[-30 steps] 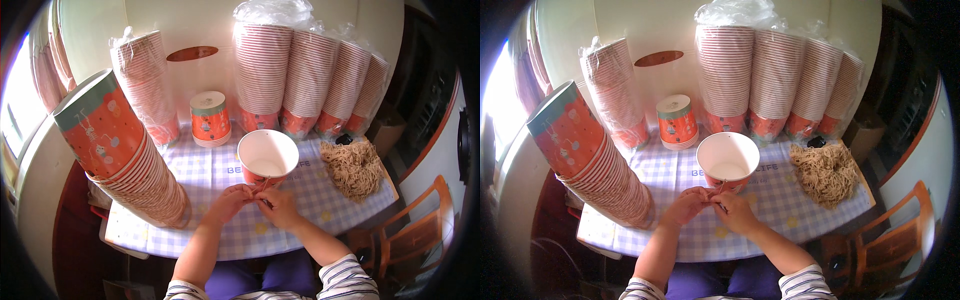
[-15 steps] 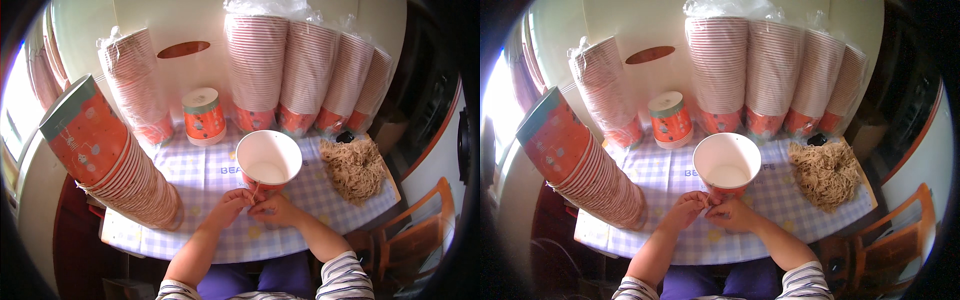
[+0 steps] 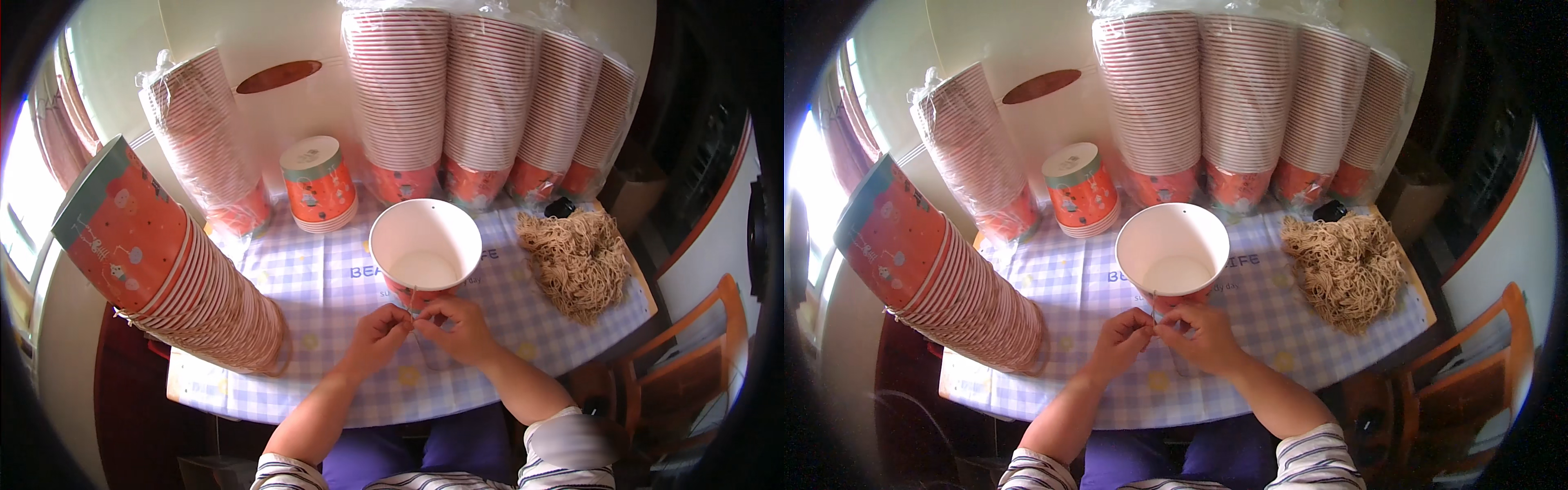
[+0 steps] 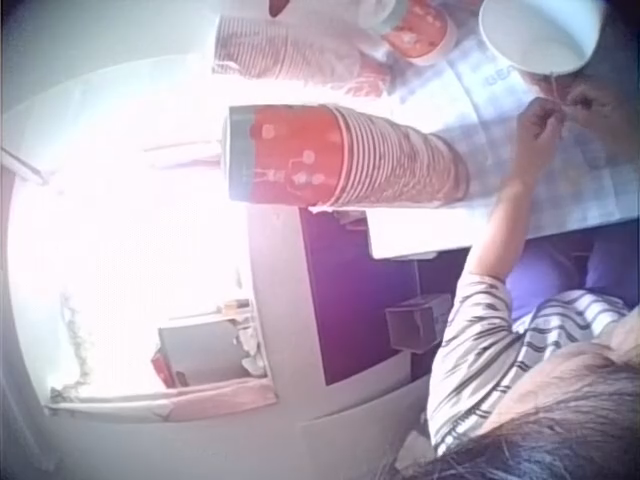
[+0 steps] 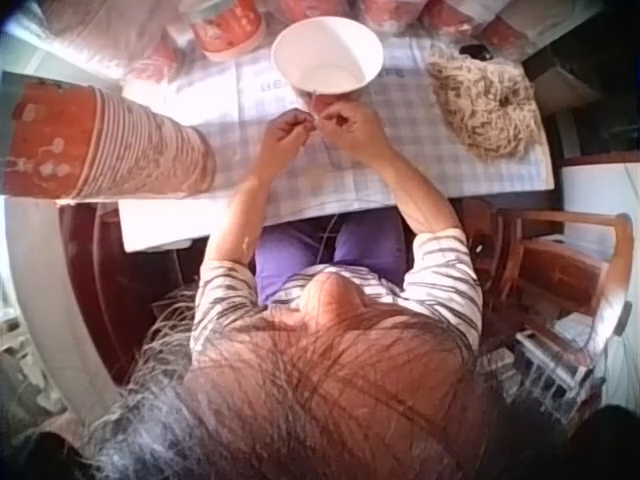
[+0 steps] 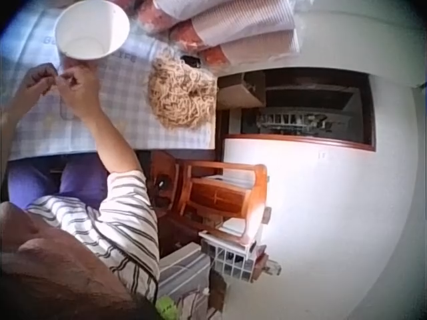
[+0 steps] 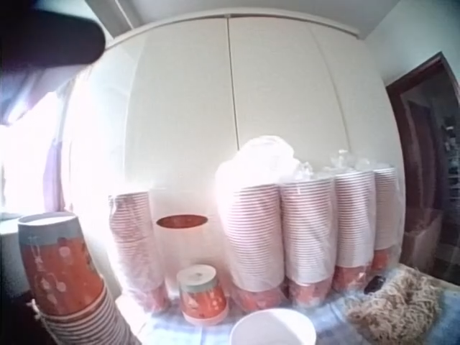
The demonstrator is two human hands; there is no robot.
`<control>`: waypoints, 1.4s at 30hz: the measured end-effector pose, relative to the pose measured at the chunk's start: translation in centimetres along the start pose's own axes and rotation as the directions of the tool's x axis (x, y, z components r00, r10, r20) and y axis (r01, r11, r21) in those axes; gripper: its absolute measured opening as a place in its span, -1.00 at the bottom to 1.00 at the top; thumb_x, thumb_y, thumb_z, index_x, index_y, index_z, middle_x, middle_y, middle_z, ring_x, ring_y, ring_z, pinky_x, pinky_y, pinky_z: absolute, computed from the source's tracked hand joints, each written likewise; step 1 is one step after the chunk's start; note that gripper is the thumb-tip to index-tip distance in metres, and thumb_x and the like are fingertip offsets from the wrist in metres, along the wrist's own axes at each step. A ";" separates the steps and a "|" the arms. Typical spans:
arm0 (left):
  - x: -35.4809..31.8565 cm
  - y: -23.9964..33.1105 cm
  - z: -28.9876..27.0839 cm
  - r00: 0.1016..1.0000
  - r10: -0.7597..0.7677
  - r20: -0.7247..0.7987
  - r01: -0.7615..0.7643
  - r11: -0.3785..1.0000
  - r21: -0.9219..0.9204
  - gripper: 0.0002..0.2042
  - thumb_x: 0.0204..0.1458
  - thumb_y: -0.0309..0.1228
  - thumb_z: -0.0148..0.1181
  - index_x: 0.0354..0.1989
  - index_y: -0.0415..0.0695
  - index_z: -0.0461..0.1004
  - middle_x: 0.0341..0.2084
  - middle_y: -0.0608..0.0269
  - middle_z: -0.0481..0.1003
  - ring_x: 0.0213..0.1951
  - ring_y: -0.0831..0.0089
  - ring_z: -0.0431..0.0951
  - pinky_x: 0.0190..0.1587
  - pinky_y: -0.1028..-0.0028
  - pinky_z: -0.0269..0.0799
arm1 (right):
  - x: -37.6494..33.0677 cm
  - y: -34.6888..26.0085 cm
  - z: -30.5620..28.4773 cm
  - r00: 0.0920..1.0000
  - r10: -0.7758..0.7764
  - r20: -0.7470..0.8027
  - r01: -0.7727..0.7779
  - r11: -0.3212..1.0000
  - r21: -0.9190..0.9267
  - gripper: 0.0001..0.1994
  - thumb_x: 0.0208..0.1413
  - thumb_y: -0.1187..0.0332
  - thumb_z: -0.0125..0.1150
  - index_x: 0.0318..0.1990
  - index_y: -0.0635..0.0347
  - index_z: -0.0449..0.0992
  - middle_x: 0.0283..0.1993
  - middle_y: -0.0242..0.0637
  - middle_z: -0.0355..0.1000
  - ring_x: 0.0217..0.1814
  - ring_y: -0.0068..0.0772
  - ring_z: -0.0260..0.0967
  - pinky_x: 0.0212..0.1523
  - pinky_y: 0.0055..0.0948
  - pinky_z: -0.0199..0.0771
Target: Attaching strings to paper buckets and stacking them.
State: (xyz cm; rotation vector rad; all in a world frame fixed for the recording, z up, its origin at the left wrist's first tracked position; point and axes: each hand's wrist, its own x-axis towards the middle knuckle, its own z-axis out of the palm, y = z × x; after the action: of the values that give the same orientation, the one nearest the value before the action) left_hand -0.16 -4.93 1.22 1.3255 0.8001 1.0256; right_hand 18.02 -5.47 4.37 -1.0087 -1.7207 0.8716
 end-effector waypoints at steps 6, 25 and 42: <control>0.0 -0.5 0.6 0.992 0.123 -0.026 -0.117 0.978 0.172 -0.95 0.09 -0.52 0.04 -0.33 -0.21 0.41 -0.50 0.43 0.38 -0.45 0.73 0.29 -0.41 0.67 0.20 | -0.1 0.1 0.9 0.997 0.054 -0.046 -0.052 0.998 0.030 -0.85 -0.09 0.44 0.31 -0.35 0.25 0.50 -0.40 -0.33 0.47 -0.44 -0.60 0.37 -0.41 -0.60 0.39; 0.0 -0.8 0.6 0.979 0.188 -0.075 -0.163 0.954 0.253 -0.83 -0.01 -0.54 0.11 -0.21 -0.20 0.41 -0.52 0.40 0.35 -0.59 0.74 0.24 -0.55 0.66 0.17 | -0.2 0.4 1.4 0.990 0.036 -0.133 -0.031 0.999 0.038 -0.90 -0.06 0.50 0.26 -0.35 0.26 0.51 -0.40 -0.33 0.46 -0.46 -0.64 0.35 -0.44 -0.62 0.36; 0.4 1.9 1.1 0.874 0.482 0.066 -0.396 0.626 0.672 -0.55 -0.17 -0.59 0.11 0.01 -0.12 0.35 -0.46 0.11 0.41 -0.50 0.20 0.46 -0.47 0.34 0.39 | -0.1 -0.1 0.6 0.994 0.076 0.077 -0.078 0.997 0.018 -0.93 -0.03 0.48 0.21 -0.39 0.28 0.50 -0.46 -0.36 0.43 -0.49 -0.65 0.33 -0.47 -0.61 0.33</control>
State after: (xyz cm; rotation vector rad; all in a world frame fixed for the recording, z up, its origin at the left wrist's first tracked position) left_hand 0.69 -5.07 3.29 2.1883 1.0168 1.2685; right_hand 17.49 -5.72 4.24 -1.0455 -1.7420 0.9871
